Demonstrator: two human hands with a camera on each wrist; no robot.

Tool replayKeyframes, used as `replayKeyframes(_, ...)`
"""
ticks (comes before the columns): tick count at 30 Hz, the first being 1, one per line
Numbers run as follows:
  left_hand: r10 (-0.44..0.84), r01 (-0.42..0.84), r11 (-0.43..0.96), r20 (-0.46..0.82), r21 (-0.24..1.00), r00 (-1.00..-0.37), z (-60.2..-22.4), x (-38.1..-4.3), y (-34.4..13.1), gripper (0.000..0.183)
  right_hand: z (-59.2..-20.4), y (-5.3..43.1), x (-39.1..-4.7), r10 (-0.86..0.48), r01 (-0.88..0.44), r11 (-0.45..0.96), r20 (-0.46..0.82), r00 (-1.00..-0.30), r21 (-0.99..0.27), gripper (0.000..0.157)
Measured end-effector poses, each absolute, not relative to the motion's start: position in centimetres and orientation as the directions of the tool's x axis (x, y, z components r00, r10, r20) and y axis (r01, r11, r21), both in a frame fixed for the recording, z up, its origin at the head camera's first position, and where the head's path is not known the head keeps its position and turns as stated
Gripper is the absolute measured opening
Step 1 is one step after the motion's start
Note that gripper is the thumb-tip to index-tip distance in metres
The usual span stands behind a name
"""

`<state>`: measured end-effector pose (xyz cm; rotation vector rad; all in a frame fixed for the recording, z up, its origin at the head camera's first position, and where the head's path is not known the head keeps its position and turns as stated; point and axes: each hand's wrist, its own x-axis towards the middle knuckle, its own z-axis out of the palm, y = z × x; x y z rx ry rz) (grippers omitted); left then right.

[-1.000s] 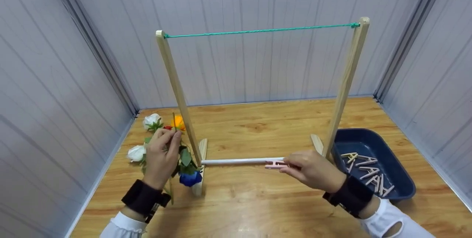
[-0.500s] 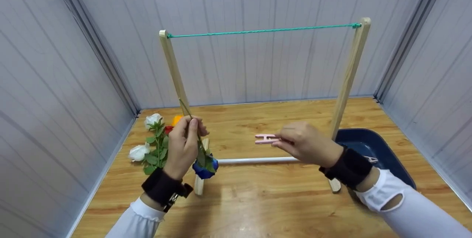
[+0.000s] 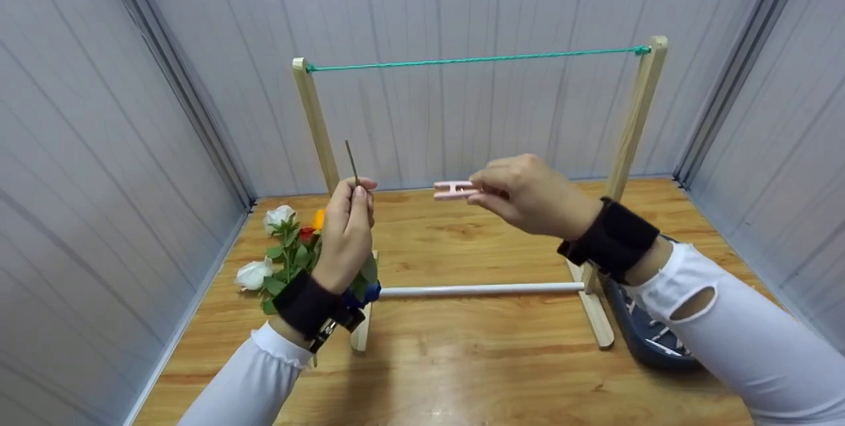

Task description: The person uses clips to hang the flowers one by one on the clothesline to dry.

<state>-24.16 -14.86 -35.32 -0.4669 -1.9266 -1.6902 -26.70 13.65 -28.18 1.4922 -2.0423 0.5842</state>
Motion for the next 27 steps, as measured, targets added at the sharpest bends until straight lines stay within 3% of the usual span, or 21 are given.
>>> replayKeyframes(11,-0.117,0.628,0.162,0.647,0.761,-0.754,-32.1,-27.3,-14.8,0.029,-22.3,11.1,-28.2,-0.731,-0.917,0.393,0.580,-0.359,-0.074,0.014)
replayKeyframes(18,-0.103,0.630,0.155,0.646,0.761,-0.756,-30.1,-28.7,-14.3,0.029,-19.2,9.5,-29.4,-0.658,-0.897,0.422,0.635,-0.404,-0.134,0.014)
replayKeyframes(24,-0.101,0.615,0.189,0.638,0.766,-0.764,-28.7,-29.4,-13.9,0.031,-17.4,7.9,-30.0,-0.611,-0.880,0.462,0.678,-0.408,-0.114,0.019)
replayKeyframes(27,-0.107,0.605,0.205,0.632,0.770,-0.768,-28.2,-29.7,-13.9,0.031,-16.6,7.1,-30.2,-0.600,-0.859,0.496,0.667,-0.442,-0.123,0.021)
